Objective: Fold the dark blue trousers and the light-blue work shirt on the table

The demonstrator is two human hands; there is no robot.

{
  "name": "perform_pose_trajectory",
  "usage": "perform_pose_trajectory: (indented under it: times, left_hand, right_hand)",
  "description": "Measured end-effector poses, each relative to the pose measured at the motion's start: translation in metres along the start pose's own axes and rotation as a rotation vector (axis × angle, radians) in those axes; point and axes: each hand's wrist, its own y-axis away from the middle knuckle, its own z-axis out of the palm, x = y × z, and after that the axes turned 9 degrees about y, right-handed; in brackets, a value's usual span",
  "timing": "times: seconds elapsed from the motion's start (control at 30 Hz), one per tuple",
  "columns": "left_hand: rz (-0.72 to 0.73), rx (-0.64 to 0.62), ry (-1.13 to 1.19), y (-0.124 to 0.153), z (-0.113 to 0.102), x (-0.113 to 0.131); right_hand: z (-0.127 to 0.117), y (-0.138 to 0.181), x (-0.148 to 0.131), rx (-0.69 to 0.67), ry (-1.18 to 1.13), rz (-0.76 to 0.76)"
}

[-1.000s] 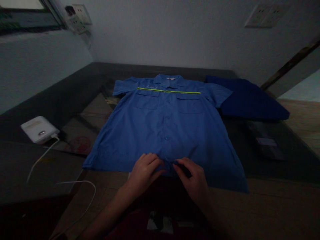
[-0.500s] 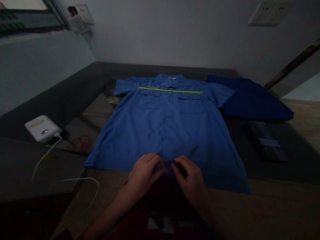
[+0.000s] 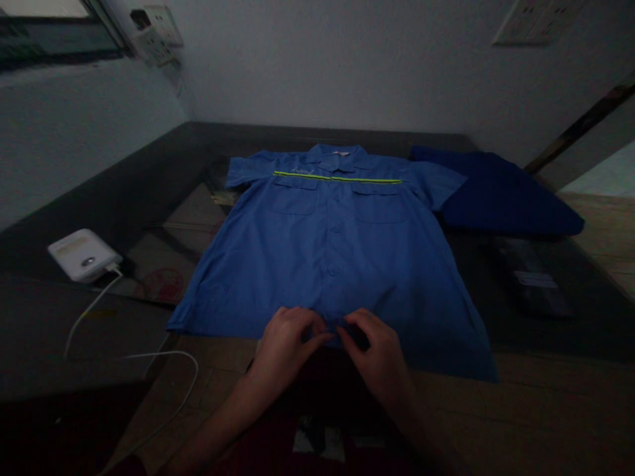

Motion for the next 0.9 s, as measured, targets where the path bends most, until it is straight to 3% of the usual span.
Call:
perform_pose_trajectory:
  times: [0.33,0.9]
  left_hand:
    - [0.026,0.017,0.012,0.002,0.001,0.004]
    - [0.022,0.083,0.013,0.006,0.003,0.006]
  right_hand:
    - [0.007,-0.002,-0.002,0.093,0.107,-0.053]
    - [-0.007,0.007,-0.005,-0.024,-0.063,0.029]
